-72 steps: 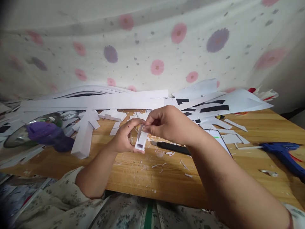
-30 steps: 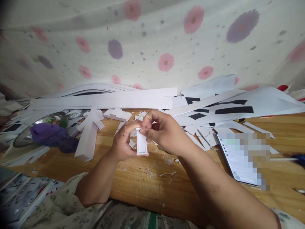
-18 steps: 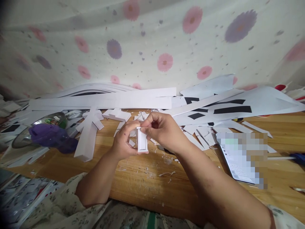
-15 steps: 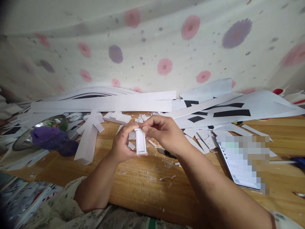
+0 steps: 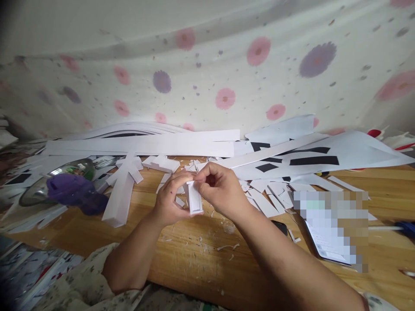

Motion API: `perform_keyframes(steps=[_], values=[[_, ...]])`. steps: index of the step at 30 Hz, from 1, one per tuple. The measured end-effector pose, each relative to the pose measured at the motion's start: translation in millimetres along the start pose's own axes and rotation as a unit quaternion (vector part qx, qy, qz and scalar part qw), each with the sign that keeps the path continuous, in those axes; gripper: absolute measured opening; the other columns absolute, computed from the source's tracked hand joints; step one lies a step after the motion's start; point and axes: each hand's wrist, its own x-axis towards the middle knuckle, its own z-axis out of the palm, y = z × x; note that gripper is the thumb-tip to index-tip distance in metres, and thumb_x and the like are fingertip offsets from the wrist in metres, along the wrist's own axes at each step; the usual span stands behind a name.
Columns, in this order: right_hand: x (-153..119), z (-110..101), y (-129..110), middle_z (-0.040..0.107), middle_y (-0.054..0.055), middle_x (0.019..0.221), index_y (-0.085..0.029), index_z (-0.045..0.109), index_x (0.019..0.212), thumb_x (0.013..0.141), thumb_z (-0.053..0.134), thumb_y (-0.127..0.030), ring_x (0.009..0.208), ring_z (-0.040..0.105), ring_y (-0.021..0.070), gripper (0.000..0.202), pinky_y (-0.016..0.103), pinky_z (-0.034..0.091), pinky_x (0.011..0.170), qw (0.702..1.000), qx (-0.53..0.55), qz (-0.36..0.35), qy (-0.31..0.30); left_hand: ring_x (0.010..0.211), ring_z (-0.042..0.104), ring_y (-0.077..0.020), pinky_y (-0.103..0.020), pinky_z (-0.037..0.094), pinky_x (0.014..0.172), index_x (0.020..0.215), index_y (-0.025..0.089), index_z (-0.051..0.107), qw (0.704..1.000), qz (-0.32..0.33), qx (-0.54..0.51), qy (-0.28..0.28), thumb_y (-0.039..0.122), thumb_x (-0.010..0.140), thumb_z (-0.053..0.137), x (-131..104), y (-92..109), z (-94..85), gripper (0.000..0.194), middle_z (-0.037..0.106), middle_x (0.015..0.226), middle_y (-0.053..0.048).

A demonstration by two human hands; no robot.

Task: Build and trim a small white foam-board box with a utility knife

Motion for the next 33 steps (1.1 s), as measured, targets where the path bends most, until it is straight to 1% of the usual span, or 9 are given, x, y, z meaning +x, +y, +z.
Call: perform_keyframes(steps=[4,10,15,17,19,22,26,30,33], values=[[-4,-10,2,0.056,-0.001,0.073,-0.018,0.058,0.083,0.075,0.068,-0.034,0.063,0.053,0.0097,0.021,0.025,0.046,0.059,1.0,0.028,-0.004,-0.011,0.111,0.056,-0.029,-0.052,0.044,0.096,0.126,0.025,0.04,1.0,0.019,0.012,0.007,0.027,0.064,0.078,1,-4,-0.7,0.073,0.06,0.113,-0.01],[-39,-10,21,0.059,0.009,0.105,-0.023,0.043,0.127,0.067,0.075,-0.046,0.078,0.059,0.017,0.071,0.032,0.052,0.064,0.996,-0.081,0.016,0.022,0.128,0.043,-0.0301,-0.058,0.021,0.109,0.119,0.03,0.045,0.99,0.033,0.13,-0.034,0.021,0.074,0.068,-4,3,9.8,0.051,0.06,0.116,-0.007],[-62,-1,42,0.066,0.005,0.079,-0.014,0.057,0.118,0.074,0.067,-0.039,0.059,0.056,0.0139,0.052,0.032,0.05,0.06,0.977,-0.165,0.029,0.132,0.141,0.024,-0.0333,-0.064,0.0,0.11,0.126,0.035,0.044,0.977,0.048,0.156,-0.138,0.021,0.078,0.067,-10,15,7.8,0.055,0.05,0.137,-0.007],[-68,-2,48,0.067,0.004,0.073,-0.014,0.061,0.11,0.076,0.064,-0.038,0.06,0.059,0.0148,0.042,0.03,0.051,0.057,0.981,-0.11,0.041,0.156,0.143,0.012,-0.0386,-0.066,0.002,0.11,0.134,0.035,0.037,0.979,-0.026,0.13,-0.154,0.029,0.068,0.078,-12,10,-5.7,0.078,0.033,0.15,-0.01],[-76,-2,53,0.07,0.006,0.077,-0.015,0.063,0.107,0.078,0.062,-0.038,0.065,0.063,0.0162,0.037,0.03,0.053,0.058,0.979,-0.064,0.037,0.188,0.142,0.011,-0.0425,-0.063,0.011,0.111,0.137,0.033,0.032,0.985,-0.159,0.048,-0.046,0.047,0.05,0.086,-16,-1,-21.6,0.104,0.02,0.154,-0.012],[-88,2,55,0.071,0.009,0.088,-0.017,0.063,0.11,0.081,0.062,-0.031,0.071,0.066,0.0165,0.032,0.029,0.056,0.061,0.969,-0.093,-0.038,0.226,0.14,0.02,-0.0403,-0.064,0.03,0.104,0.135,0.033,0.032,0.862,-0.447,-0.157,0.18,0.055,0.062,0.076,-22,-11,-35.8,0.088,0.016,0.155,-0.011],[-98,14,52,0.069,0.009,0.103,-0.023,0.054,0.123,0.083,0.059,-0.016,0.085,0.067,0.0166,0.041,0.03,0.057,0.072,0.917,-0.249,-0.252,0.184,0.12,0.05,-0.0345,-0.049,0.055,0.08,0.107,0.03,0.053,0.679,-0.582,-0.343,0.288,0.055,0.065,0.074,-23,-1,-26.8,0.053,0.051,0.131,-0.007],[-105,18,48,0.068,0.014,0.106,-0.017,0.049,0.128,0.087,0.057,-0.02,0.098,0.064,0.0191,0.042,0.032,0.056,0.083,0.875,-0.34,-0.339,0.057,0.08,0.065,-0.0251,-0.04,0.058,0.063,0.086,0.023,0.052,0.62,-0.614,-0.379,0.308,0.05,0.064,0.074,-15,7,-20.9,0.041,0.063,0.085,-0.004],[-108,2,47,0.067,0.015,0.108,-0.011,0.051,0.125,0.089,0.056,-0.033,0.1,0.063,0.0193,0.042,0.031,0.055,0.084,0.874,-0.359,-0.325,-0.031,0.067,0.062,-0.016,-0.033,0.057,0.062,0.085,0.022,0.051,0.655,-0.571,-0.373,0.326,0.035,0.064,0.075,-5,2,-33.4,0.035,0.059,0.077,0.001]])
